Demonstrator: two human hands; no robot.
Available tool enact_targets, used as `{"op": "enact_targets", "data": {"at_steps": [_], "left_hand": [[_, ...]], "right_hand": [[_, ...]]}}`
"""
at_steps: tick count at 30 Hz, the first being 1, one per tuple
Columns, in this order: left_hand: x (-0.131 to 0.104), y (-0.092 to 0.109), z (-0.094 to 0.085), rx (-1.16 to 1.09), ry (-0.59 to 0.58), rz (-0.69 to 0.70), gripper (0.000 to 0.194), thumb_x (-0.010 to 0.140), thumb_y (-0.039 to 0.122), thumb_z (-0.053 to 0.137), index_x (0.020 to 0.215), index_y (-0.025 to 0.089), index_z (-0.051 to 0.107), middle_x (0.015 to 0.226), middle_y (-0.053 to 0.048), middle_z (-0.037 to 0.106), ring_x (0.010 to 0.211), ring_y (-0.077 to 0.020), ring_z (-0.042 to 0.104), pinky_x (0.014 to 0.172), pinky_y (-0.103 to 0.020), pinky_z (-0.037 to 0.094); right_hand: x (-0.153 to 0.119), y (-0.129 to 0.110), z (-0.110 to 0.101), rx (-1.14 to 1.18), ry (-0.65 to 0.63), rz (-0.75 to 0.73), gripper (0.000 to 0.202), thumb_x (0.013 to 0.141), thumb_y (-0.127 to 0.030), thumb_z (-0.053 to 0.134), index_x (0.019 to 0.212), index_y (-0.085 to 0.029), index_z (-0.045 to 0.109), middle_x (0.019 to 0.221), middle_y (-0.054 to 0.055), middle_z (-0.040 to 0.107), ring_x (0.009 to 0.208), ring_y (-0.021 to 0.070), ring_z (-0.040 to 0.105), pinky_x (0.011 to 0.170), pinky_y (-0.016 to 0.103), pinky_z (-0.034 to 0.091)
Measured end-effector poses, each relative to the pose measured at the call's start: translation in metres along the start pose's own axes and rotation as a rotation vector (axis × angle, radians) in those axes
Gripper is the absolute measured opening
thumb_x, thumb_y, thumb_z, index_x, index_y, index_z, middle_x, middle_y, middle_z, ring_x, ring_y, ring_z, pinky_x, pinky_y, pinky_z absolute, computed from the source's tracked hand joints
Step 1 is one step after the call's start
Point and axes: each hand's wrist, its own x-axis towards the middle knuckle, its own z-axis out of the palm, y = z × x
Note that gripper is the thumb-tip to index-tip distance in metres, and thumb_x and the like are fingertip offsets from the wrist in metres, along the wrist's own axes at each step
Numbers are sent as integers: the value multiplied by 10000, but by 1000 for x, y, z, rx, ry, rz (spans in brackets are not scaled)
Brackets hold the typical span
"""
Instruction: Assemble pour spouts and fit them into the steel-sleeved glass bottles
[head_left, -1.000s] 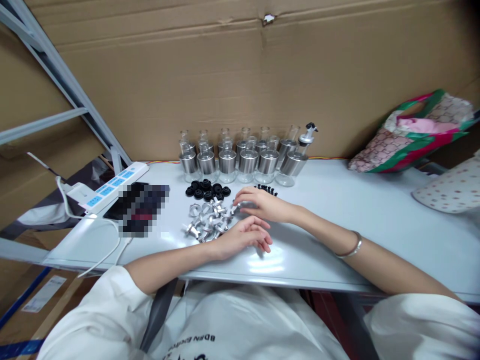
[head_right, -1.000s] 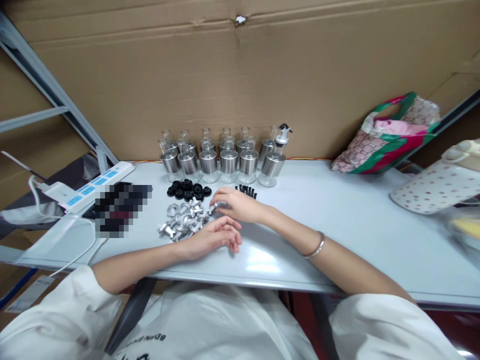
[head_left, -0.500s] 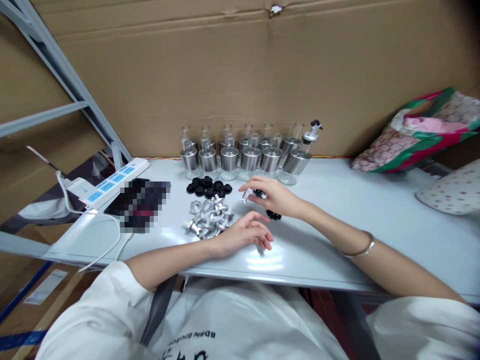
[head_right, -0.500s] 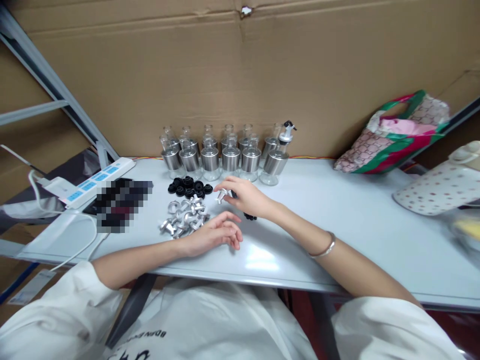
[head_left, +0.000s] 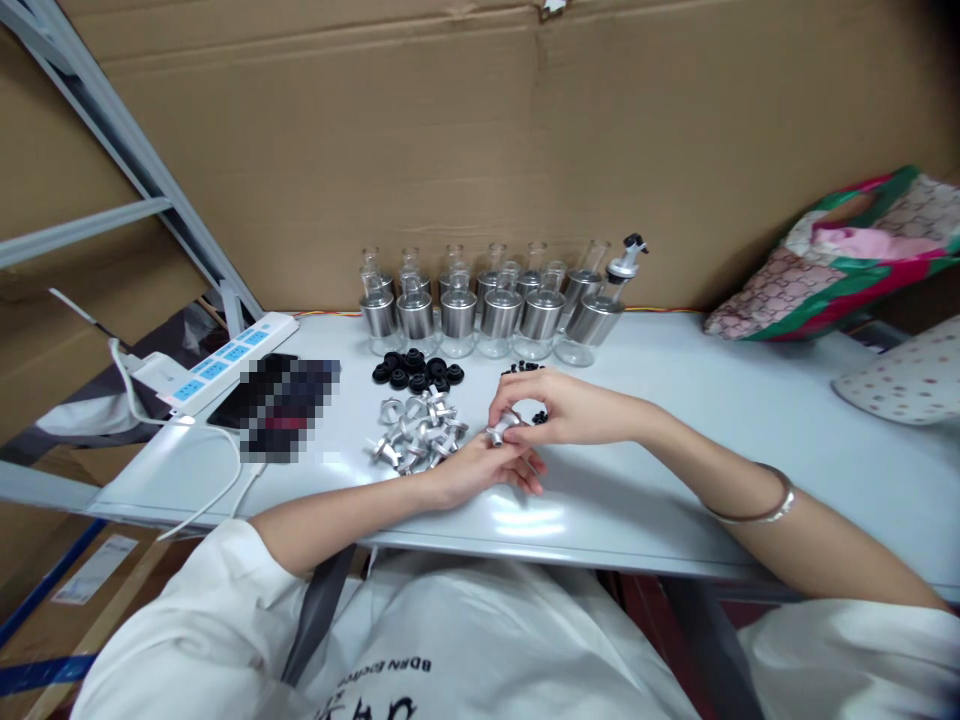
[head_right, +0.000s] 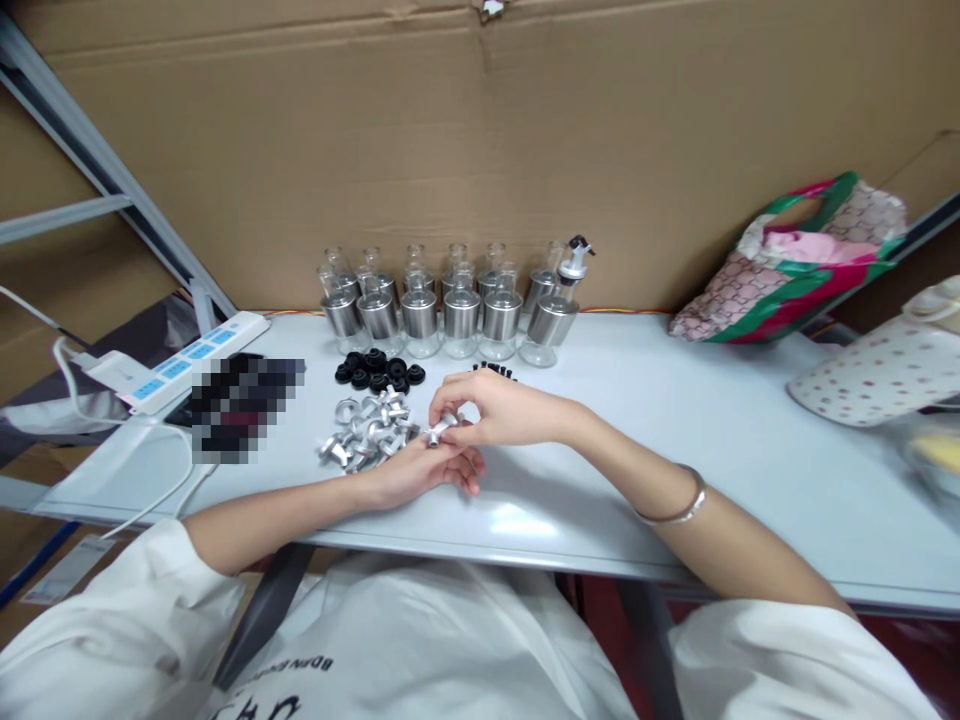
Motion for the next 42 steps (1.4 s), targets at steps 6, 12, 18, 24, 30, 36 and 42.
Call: {"op": "enact_targets", "data": {"at_steps": [6, 12, 18, 24, 30, 36, 42], "left_hand": [[2, -2, -1, 1, -26, 37, 454, 581, 492, 787, 735, 117, 582, 706, -30, 607, 651, -141, 603, 706, -317, 473], [1, 0, -1, -1, -24, 24, 472, 612, 528, 761, 747, 115, 577, 720, -28, 601, 646, -133, 608, 699, -305, 465], [-2, 3, 1, -5, -18, 26, 467, 614, 494, 776, 803, 129, 555, 717, -16, 602, 645, -133, 606, 711, -318, 453], [-3, 3, -2, 179, -23, 8, 434, 646, 525, 726, 656, 120, 570, 639, -2, 573, 593, -99, 539, 658, -269, 400], [-6, 5, -2, 244, -90, 44, 503, 720, 574, 632, 509, 171, 417, 627, -17, 577, 599, -104, 514, 675, -273, 404], [-5, 5, -2, 173, -149, 37, 486, 760, 558, 591, 499, 157, 507, 607, -43, 598, 601, -119, 539, 689, -280, 420], [-4, 5, -3, 176, -152, 31, 476, 753, 540, 602, 481, 162, 503, 603, -45, 608, 614, -129, 552, 693, -285, 427]], "right_hand": [[-1, -9, 4, -90, -10, 9, 231, 774, -375, 681, 872, -169, 644, 868, 46, 612, 791, 171, 574, 718, 280, 441], [-1, -11, 6, -147, -11, -20, 280, 924, -388, 480, 913, -155, 636, 842, 62, 642, 724, 156, 578, 665, 264, 418], [-1, -10, 8, -206, 24, -43, 349, 973, -304, 345, 822, -146, 616, 776, 70, 601, 716, 163, 545, 657, 278, 408], [-1, -8, 7, -272, 59, -7, 418, 983, -327, 301, 684, -156, 538, 775, 55, 496, 663, 144, 475, 655, 292, 391], [-1, -9, 5, -221, 28, 33, 440, 985, -357, 279, 668, -163, 513, 700, 39, 505, 618, 132, 471, 624, 282, 366], [-2, -2, 4, -180, 40, 61, 456, 979, -414, 274, 665, -166, 495, 660, 24, 505, 571, 120, 445, 590, 269, 349], [-8, 20, 6, -127, 222, 56, 435, 961, -430, 313, 675, -171, 515, 602, 2, 512, 563, 120, 452, 580, 254, 354]]}}
